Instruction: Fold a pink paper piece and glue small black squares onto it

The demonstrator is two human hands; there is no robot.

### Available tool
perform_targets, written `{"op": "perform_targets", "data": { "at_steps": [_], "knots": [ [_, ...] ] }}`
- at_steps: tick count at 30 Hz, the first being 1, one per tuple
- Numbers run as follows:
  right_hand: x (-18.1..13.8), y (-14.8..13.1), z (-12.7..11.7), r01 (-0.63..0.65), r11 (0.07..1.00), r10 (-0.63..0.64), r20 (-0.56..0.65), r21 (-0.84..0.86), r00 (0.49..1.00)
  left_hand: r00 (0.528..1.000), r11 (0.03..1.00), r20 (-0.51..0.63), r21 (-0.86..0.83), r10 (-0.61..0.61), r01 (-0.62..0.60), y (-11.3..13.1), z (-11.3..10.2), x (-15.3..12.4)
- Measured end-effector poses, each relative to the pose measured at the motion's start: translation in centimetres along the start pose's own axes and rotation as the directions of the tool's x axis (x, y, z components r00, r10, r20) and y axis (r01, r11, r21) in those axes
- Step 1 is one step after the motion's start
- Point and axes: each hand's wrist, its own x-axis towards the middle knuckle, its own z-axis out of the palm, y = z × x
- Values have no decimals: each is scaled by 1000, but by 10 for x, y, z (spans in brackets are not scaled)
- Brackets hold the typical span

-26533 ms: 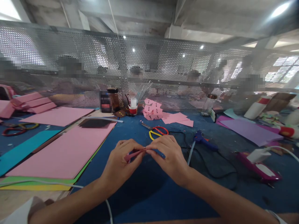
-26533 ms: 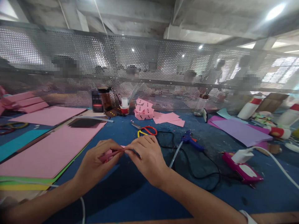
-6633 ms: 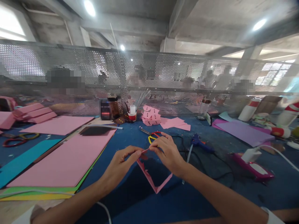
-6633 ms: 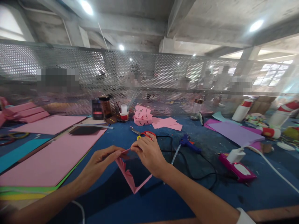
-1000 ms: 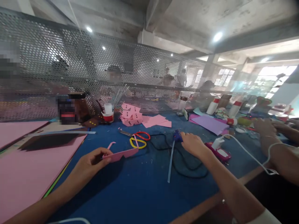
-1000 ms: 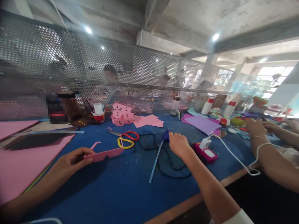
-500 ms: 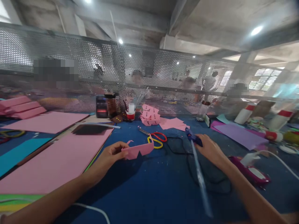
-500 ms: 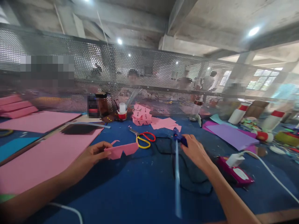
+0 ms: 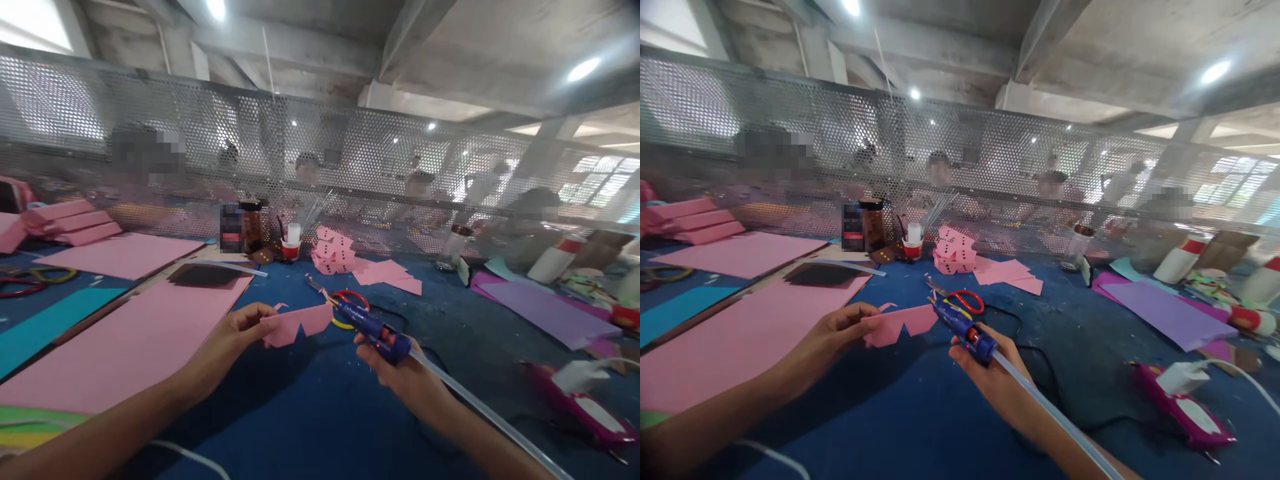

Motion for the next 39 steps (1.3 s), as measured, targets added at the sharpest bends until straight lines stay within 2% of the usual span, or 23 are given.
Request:
{"op": "perform_targets", "data": {
  "at_steps": [4, 7, 12, 18, 33, 39],
  "knots": [
    [-5, -1, -2, 53, 998, -55, 146, 15, 988, 1000, 1000, -25, 8, -4, 4, 1, -1, -1],
    [-4, -6, -2, 90, 996, -88, 185, -2, 979, 1000, 999, -16, 32, -15, 15, 1, -1, -2],
    [-4, -10, 2, 150, 986, -139, 148, -68, 979, 1000, 999, -6, 54, -3, 3, 0, 0, -3],
    [-4, -14, 1, 242, 956, -215, 165, -168, 963, 1000, 999, -9, 53, 6, -5, 0, 1, -3],
    [0, -7, 4, 331, 905, -301, 149, -266, 942, 1000, 999, 2, 44, -1, 1, 4, 3, -6],
    [2, 0, 5, 354, 891, -322, 152, -285, 934, 1000, 998, -31, 68, -5, 7, 7, 6, -7]
  ]
}}
